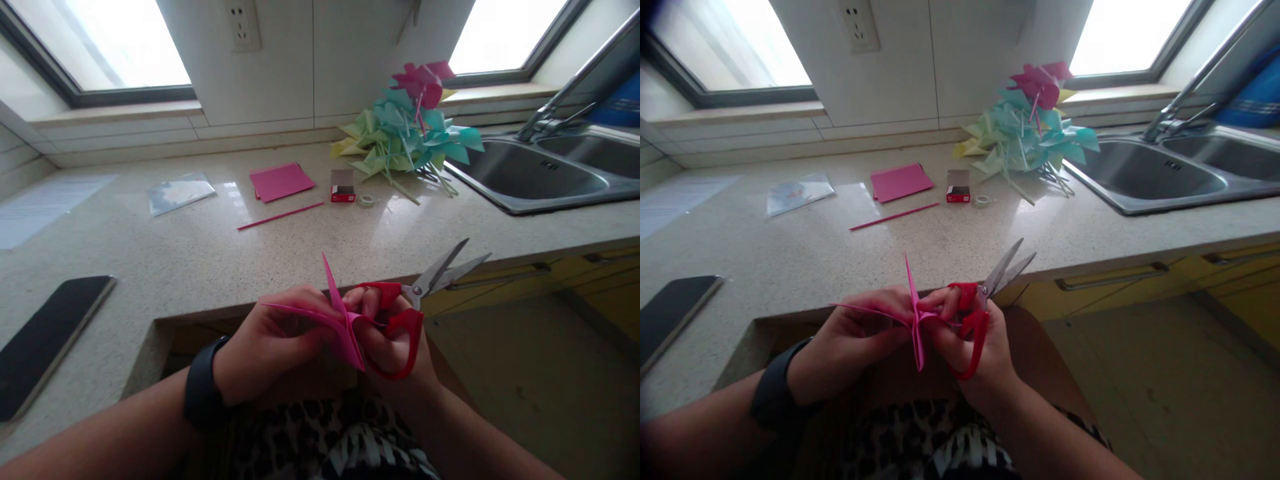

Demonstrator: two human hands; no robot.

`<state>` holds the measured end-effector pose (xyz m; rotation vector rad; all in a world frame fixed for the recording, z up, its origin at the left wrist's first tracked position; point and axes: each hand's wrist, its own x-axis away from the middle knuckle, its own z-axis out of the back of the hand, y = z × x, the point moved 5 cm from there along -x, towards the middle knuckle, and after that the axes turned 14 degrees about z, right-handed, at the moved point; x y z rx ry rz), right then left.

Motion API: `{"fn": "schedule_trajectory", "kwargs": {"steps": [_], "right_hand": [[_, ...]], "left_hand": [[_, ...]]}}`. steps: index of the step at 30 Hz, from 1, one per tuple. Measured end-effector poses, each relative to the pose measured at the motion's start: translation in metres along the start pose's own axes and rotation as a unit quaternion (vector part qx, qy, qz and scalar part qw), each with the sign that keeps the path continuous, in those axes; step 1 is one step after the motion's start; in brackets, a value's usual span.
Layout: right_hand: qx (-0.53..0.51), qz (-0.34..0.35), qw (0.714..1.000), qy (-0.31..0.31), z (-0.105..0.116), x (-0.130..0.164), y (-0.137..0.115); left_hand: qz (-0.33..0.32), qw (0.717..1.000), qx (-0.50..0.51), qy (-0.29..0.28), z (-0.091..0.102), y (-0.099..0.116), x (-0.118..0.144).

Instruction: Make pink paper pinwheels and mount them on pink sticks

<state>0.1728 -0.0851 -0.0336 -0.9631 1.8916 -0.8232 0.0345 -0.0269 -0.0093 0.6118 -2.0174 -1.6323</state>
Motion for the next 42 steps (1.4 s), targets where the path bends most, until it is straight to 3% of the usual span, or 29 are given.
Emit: {"fn": "schedule_trajectory", "kwargs": {"steps": [10, 19, 42], "right_hand": [[0.014, 0.005, 1.0, -0.023, 0.0023, 0.004, 0.001], [-0.005, 0.008, 1.0, 0.013, 0.003, 0.0049, 0.0003], [0.0, 0.009, 1.0, 0.019, 0.0063, 0.0103, 0.0092]], "left_hand": [[-0.015, 1.0, -0.009, 0.006, 0.0013, 0.0036, 0.0015], [-0.009, 1.0, -0.012, 0.027, 0.0054, -0.0042, 0.0033], [-0.02, 0.999, -0.034, 0.027, 0.0043, -0.001, 0.0031]]}}
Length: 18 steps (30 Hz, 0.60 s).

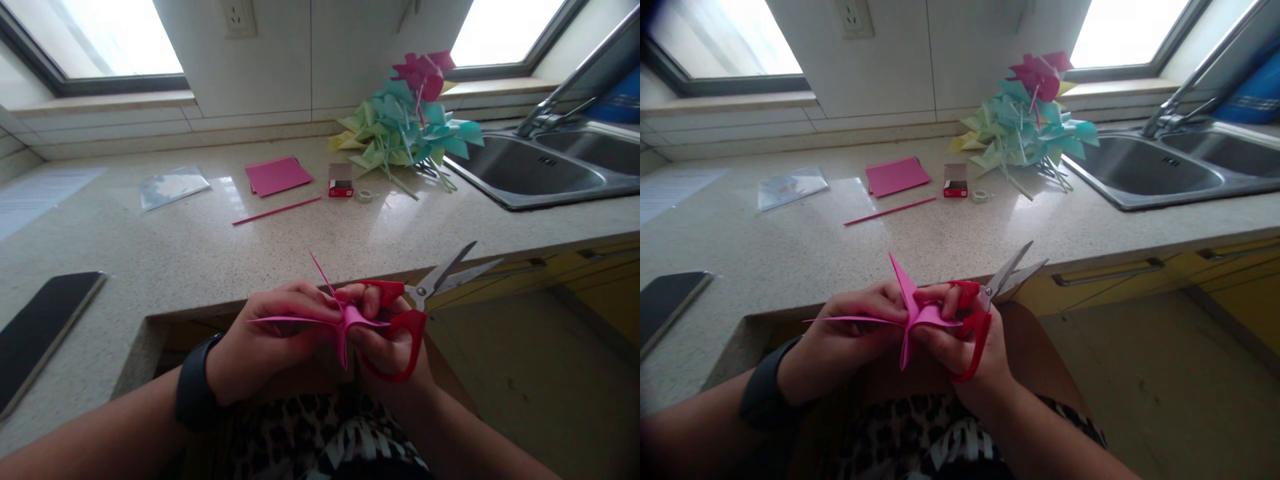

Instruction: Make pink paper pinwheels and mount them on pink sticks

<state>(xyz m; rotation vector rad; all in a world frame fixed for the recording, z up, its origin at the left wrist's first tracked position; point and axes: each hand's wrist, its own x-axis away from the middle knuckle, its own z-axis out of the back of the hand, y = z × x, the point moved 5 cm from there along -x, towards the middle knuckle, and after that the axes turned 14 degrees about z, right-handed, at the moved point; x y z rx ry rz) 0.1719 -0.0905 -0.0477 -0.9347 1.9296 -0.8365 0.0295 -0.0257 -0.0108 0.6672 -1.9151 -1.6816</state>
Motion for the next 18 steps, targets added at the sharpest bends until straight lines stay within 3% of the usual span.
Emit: {"fn": "schedule_trajectory", "kwargs": {"steps": [10, 18], "right_hand": [[0.005, -0.001, 1.0, 0.01, -0.0018, 0.0012, 0.002], [-0.008, -0.006, 1.0, 0.005, -0.0021, 0.002, 0.0052]], "left_hand": [[-0.004, 1.0, 0.019, 0.008, -0.002, 0.0039, 0.0011], [-0.058, 0.998, -0.008, 0.004, -0.0033, 0.01, 0.0001]]}}
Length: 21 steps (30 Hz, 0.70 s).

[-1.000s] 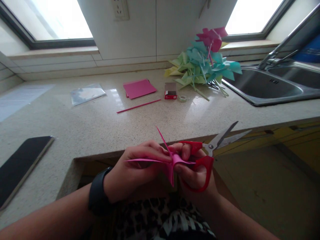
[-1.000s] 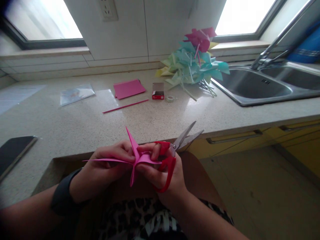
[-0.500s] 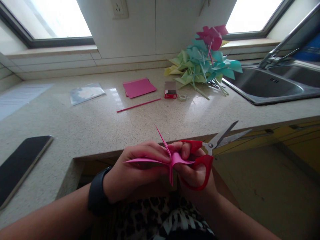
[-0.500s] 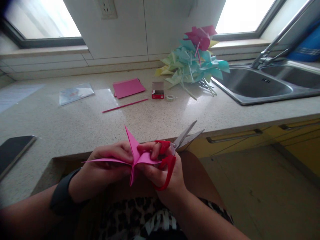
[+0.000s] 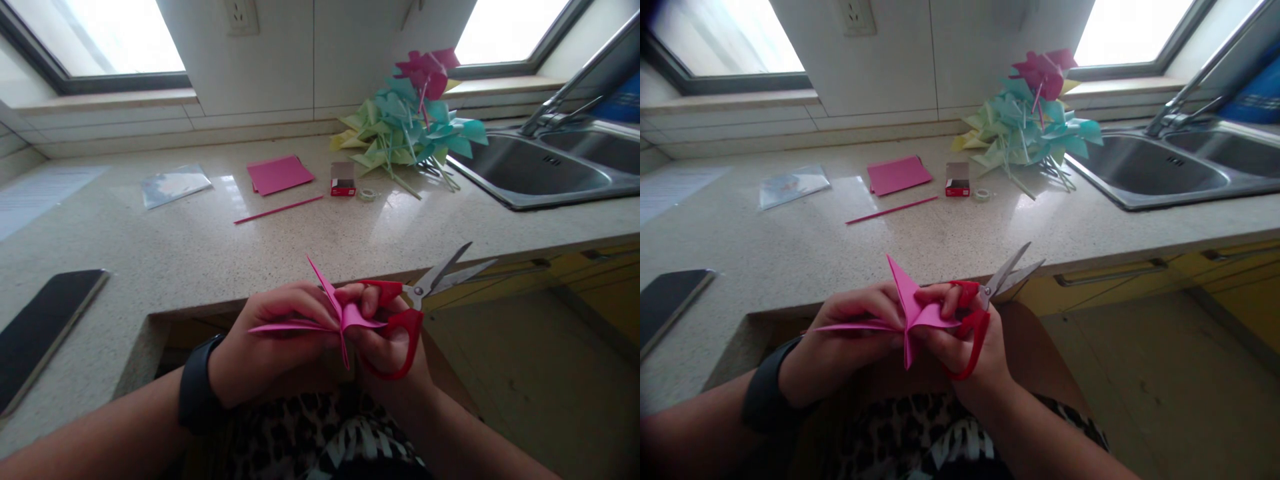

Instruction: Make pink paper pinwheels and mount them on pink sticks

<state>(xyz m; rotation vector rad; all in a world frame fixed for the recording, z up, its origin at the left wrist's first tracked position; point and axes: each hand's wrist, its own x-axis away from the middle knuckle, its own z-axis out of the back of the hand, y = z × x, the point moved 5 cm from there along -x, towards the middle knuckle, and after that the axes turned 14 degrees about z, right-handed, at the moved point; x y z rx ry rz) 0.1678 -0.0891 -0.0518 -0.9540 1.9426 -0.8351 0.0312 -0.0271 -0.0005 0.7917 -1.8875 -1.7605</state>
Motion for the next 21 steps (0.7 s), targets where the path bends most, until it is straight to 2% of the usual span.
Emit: {"fn": "schedule_trajectory", "kwargs": {"steps": [12, 21], "right_hand": [[-0.03, -0.012, 0.999, 0.004, -0.001, 0.0, 0.001], [-0.028, -0.015, 0.999, -0.007, -0.001, -0.001, 0.001]], "left_hand": [[-0.042, 0.993, -0.106, -0.006, 0.001, 0.012, 0.004], [-0.053, 0.992, -0.11, -0.008, 0.0, 0.013, 0.004]]}}
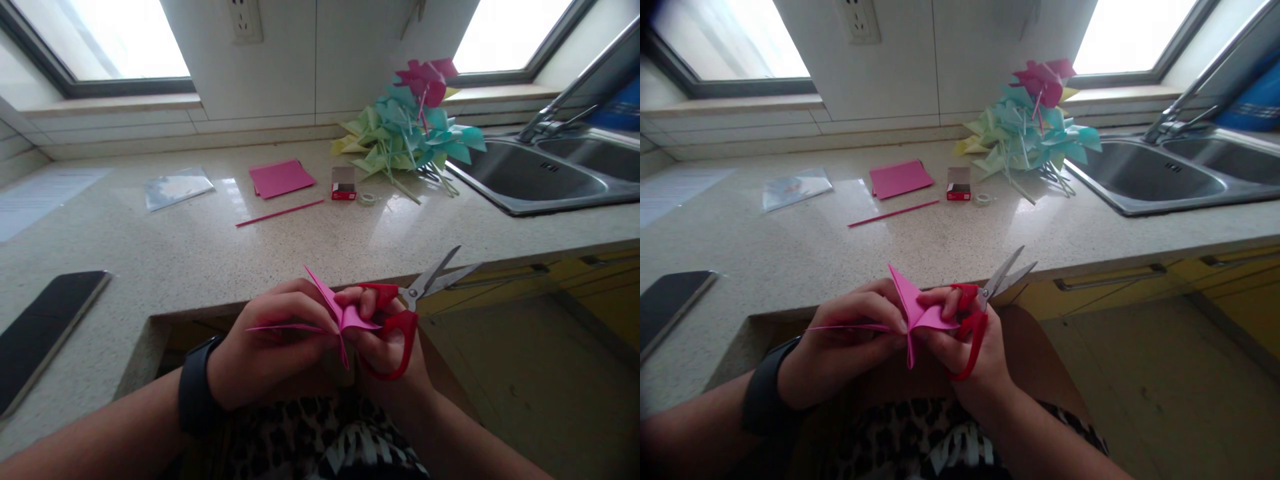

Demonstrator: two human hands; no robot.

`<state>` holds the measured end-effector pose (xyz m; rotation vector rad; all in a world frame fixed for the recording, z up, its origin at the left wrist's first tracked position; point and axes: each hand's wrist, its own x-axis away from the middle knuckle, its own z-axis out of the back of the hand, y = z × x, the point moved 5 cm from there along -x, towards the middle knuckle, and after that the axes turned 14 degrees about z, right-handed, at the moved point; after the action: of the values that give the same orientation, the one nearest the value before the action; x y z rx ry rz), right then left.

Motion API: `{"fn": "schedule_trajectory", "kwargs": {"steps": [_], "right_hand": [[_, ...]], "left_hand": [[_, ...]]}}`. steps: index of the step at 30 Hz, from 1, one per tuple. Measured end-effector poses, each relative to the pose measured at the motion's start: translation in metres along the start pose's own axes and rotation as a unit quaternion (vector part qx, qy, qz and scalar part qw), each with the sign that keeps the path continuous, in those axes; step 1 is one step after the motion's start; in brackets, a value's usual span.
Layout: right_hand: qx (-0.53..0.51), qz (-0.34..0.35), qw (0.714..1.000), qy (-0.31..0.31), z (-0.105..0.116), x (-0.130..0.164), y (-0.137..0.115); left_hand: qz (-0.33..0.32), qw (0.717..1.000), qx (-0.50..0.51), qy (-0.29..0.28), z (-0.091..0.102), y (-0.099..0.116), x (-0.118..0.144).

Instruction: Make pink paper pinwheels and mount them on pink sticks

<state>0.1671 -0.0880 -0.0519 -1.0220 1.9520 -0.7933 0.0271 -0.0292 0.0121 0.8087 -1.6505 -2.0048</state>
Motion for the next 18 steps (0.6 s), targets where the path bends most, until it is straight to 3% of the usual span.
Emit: {"fn": "schedule_trajectory", "kwargs": {"steps": [13, 18], "right_hand": [[0.027, 0.006, 1.0, -0.006, 0.002, -0.001, 0.002], [0.052, 0.009, 0.999, 0.011, 0.004, -0.001, 0.0]], "left_hand": [[-0.012, 1.0, -0.019, 0.0, 0.002, -0.002, -0.001], [0.076, 0.994, 0.075, 0.002, -0.002, -0.015, -0.001]]}}
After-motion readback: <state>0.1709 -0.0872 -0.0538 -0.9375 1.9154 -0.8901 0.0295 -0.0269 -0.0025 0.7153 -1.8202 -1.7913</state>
